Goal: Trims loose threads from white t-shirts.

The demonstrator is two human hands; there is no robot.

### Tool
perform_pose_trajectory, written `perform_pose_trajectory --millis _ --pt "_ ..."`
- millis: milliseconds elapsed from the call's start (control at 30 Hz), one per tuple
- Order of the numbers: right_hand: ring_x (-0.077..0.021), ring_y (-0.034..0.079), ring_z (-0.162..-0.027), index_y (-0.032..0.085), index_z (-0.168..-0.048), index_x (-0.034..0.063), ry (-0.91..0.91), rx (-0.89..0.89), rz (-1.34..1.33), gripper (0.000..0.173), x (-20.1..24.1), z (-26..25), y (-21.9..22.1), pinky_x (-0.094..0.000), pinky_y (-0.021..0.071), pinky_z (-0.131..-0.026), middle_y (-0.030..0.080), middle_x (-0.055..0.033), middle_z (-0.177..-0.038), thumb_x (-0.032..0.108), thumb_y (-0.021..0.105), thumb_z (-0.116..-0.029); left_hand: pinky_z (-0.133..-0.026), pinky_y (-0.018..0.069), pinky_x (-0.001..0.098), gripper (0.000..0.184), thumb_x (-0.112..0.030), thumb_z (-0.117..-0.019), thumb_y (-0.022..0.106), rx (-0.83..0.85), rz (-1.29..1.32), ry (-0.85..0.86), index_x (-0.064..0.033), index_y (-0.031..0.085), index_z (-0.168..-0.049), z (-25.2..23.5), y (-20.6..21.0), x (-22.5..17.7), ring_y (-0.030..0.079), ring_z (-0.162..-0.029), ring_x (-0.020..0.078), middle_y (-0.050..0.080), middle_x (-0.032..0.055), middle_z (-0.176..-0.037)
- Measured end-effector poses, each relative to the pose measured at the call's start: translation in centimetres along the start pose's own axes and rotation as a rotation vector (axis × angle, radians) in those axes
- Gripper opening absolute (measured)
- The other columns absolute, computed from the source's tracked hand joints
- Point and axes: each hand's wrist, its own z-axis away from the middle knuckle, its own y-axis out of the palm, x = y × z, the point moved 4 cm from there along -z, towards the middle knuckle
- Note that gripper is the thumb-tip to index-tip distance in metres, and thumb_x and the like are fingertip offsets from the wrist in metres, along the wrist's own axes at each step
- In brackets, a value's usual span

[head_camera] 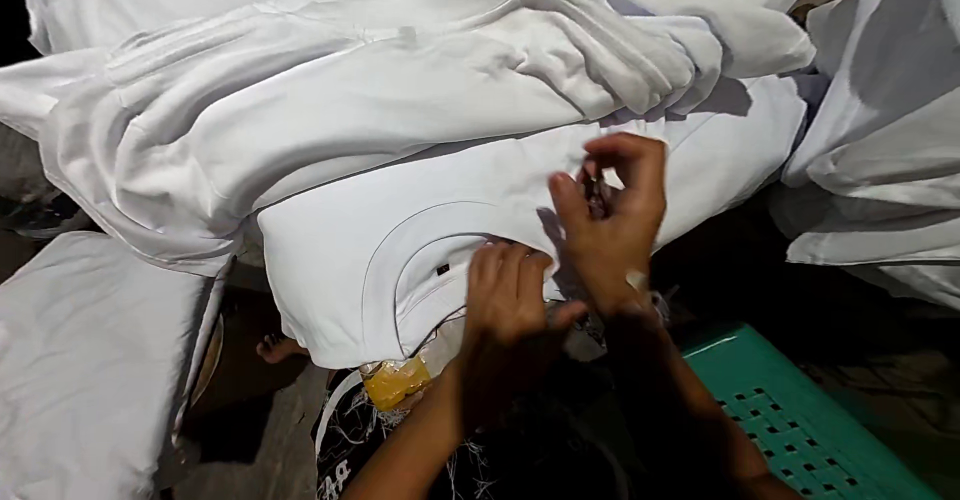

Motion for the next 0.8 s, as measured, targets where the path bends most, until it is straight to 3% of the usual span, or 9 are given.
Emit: perform_pose_trajectory --millis 67,133,267,400,500,567,600,700,800 --pt "0.0032 0.056 -0.08 0.047 -0.126 -0.0039 0.066 -0.044 -0.046 0.042 -1.0 1.8 -1.8 -0.0179 0.0494 -0.07 0.06 -0.0039 -0.105 0.025 0.06 -0.0989 -0.079 0.0508 0.0229 0.034 -0.022 -0.0894 0.075 0.026 0.323 -0.011 0.0046 0.055 -0.098 -0.9 -0.9 -0.7 0.062 -0.084 0.0163 0.063 0.0163 -0.089" --pt "0.01 0.052 -0.076 0.042 -0.122 -0.0046 0.083 -0.09 -0.075 0.033 -1.4 3.3 -3.0 -0.0113 0.0458 -0.068 0.057 0.001 -0.102 0.017 0.055 -0.0998 -0.073 0.0467 0.0156 0.03 -0.013 -0.088 0.075 0.042 0.399 0.003 0.0021 0.05 -0.096 -1.9 -2.0 -0.4 0.057 -0.08 0.0101 0.057 0.0144 -0.09" --pt "0.0142 0.051 -0.072 0.042 -0.116 -0.012 0.078 -0.128 -0.097 0.033 -0.9 5.6 -3.3 -0.0069 0.0449 -0.067 0.06 0.0018 -0.093 0.012 0.057 -0.0983 -0.074 0.0514 0.0204 0.024 -0.001 -0.086 0.069 -0.019 0.12 0.119 0.0073 0.07 -0.109 -3.6 -2.7 0.4 0.061 -0.08 0.0172 0.064 0.0184 -0.097" --pt "0.014 0.055 -0.082 0.046 -0.115 -0.0103 0.024 -0.101 -0.087 0.035 -0.4 7.4 -2.0 -0.0058 0.0467 -0.076 0.065 -0.0024 -0.095 0.019 0.059 -0.1001 -0.06 0.0445 0.0088 0.012 -0.004 -0.0857 0.074 -0.13 0.37 0.01 0.0057 0.073 -0.08 -3.9 -3.5 1.3 0.053 -0.065 -0.0009 0.061 0.0068 -0.077" --pt "0.011 0.055 -0.078 0.049 -0.114 -0.0113 -0.033 -0.118 -0.041 0.035 -0.2 7.8 -1.7 -0.005 0.0451 -0.075 0.064 -0.0079 -0.09 0.02 0.059 -0.1007 -0.08 0.0532 0.0137 0.023 -0.015 -0.0975 0.065 -0.012 0.583 -0.122 -0.0027 0.059 -0.079 -3.6 -4.5 1.6 0.063 -0.094 -0.003 0.068 0.0041 -0.106" --pt "0.0118 0.056 -0.08 0.048 -0.114 -0.0101 -0.04 -0.132 -0.04 0.035 -0.1 7.8 -1.9 -0.0048 0.0458 -0.077 0.064 -0.0077 -0.091 0.02 0.059 -0.1007 -0.101 0.0493 0.0218 0.024 -0.017 -0.1013 0.056 0.036 0.686 -0.19 -0.0061 0.056 -0.079 -3.6 -4.9 1.7 0.059 -0.12 0.0003 0.066 0.0023 -0.124" --pt "0.0131 0.056 -0.081 0.047 -0.114 -0.008 -0.044 -0.149 -0.047 0.033 0.0 7.6 -2.0 -0.0044 0.0459 -0.078 0.064 -0.0055 -0.093 0.02 0.059 -0.1009 -0.105 0.0465 0.0241 0.026 -0.017 -0.1018 0.055 0.04 0.733 -0.214 -0.0075 0.055 -0.078 -3.7 -4.9 1.7 0.056 -0.124 0.0009 0.065 0.0005 -0.126" --pt "0.0142 0.055 -0.081 0.047 -0.114 -0.0053 -0.05 -0.223 -0.067 0.031 0.3 6.8 -2.4 -0.004 0.0457 -0.077 0.062 -0.0011 -0.094 0.017 0.061 -0.0986 -0.101 0.0492 0.0215 0.016 -0.014 -0.0957 0.061 0.047 0.792 -0.251 -0.0081 0.058 -0.081 -3.8 -4.8 1.5 0.053 -0.13 0.0014 0.062 0.0024 -0.134" --pt "0.0156 0.055 -0.083 0.049 -0.113 -0.0028 -0.018 -0.248 -0.131 0.03 0.6 5.8 -3.0 -0.0045 0.0472 -0.077 0.062 0.0044 -0.096 0.016 0.064 -0.0949 -0.091 0.052 0.0154 0.011 -0.01 -0.0874 0.07 0.071 0.723 -0.237 -0.0073 0.059 -0.089 -3.6 -4.6 1.1 0.058 -0.118 -0.0019 0.061 0.0029 -0.129"
